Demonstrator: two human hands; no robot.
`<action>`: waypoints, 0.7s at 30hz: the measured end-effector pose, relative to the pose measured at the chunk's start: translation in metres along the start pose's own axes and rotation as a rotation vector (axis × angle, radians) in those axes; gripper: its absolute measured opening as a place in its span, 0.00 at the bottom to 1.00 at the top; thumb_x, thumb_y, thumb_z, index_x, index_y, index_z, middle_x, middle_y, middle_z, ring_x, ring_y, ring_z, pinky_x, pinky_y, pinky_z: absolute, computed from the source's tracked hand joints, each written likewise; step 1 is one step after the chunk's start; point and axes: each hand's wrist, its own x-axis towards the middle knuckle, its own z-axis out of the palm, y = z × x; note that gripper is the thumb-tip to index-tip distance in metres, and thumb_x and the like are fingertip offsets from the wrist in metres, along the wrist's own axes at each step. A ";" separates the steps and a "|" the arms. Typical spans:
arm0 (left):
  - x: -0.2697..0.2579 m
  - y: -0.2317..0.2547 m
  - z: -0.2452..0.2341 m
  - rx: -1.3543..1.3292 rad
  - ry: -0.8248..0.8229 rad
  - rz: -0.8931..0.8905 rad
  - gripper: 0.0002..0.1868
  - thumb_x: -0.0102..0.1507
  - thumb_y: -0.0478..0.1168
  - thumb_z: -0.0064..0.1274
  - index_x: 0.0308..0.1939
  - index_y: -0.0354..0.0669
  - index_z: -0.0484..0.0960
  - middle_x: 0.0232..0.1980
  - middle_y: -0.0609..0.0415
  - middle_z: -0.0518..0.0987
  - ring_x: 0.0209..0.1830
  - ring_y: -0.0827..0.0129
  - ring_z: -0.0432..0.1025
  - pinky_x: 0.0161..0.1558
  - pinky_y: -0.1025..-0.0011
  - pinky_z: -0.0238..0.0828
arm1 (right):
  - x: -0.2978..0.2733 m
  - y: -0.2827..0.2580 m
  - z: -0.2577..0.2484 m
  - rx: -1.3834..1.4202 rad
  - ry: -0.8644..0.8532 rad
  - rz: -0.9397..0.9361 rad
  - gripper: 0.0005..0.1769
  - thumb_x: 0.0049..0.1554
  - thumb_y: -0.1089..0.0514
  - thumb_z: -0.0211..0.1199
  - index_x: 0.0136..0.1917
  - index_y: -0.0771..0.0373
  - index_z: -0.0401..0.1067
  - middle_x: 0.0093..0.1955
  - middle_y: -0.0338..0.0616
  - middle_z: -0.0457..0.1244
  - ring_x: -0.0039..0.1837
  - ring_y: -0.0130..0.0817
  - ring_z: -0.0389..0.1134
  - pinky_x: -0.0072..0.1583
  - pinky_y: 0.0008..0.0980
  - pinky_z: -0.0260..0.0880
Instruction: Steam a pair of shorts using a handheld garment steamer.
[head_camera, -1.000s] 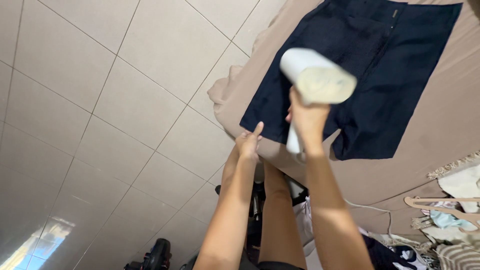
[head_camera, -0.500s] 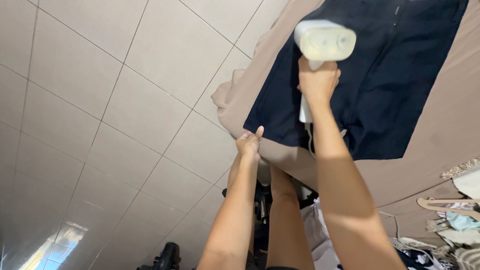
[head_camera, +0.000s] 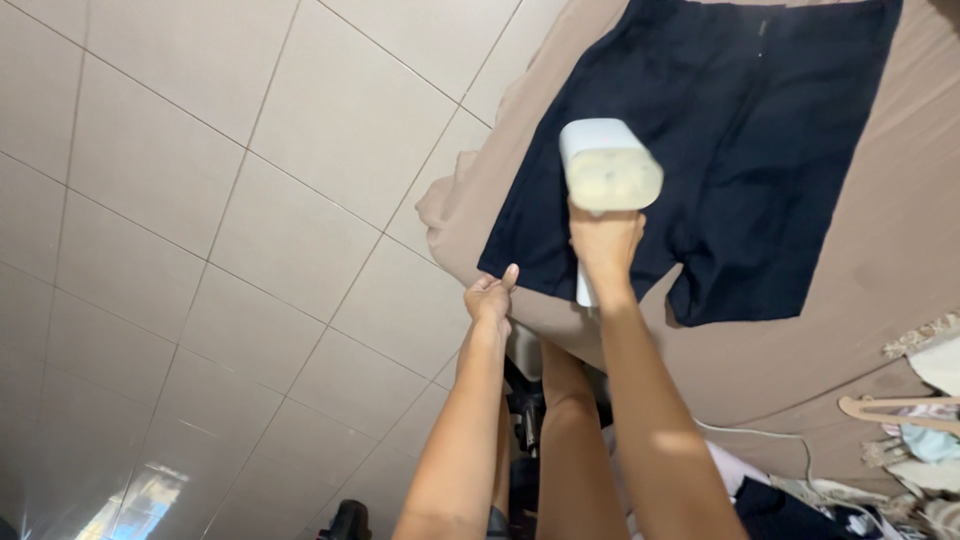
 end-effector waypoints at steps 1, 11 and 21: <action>0.002 0.007 0.002 0.003 0.002 0.008 0.19 0.53 0.37 0.73 0.38 0.28 0.81 0.33 0.52 0.81 0.30 0.71 0.73 0.37 0.73 0.73 | 0.017 -0.005 0.002 0.008 0.003 0.001 0.19 0.57 0.51 0.67 0.56 0.67 0.76 0.35 0.54 0.71 0.34 0.41 0.74 0.41 0.39 0.76; -0.051 0.012 0.006 -0.051 -0.093 0.089 0.22 0.57 0.44 0.70 0.47 0.34 0.77 0.32 0.54 0.79 0.30 0.72 0.72 0.33 0.75 0.68 | 0.071 -0.020 -0.078 0.488 -0.134 0.326 0.11 0.60 0.59 0.67 0.50 0.70 0.72 0.30 0.42 0.64 0.27 0.29 0.65 0.31 0.30 0.68; -0.098 -0.062 0.064 0.119 -0.321 -0.043 0.25 0.60 0.43 0.75 0.43 0.33 0.72 0.32 0.58 0.73 0.29 0.71 0.67 0.36 0.73 0.73 | -0.029 0.229 -0.229 -0.292 0.418 -0.263 0.24 0.63 0.65 0.73 0.67 0.76 0.68 0.61 0.61 0.67 0.63 0.54 0.71 0.65 0.51 0.71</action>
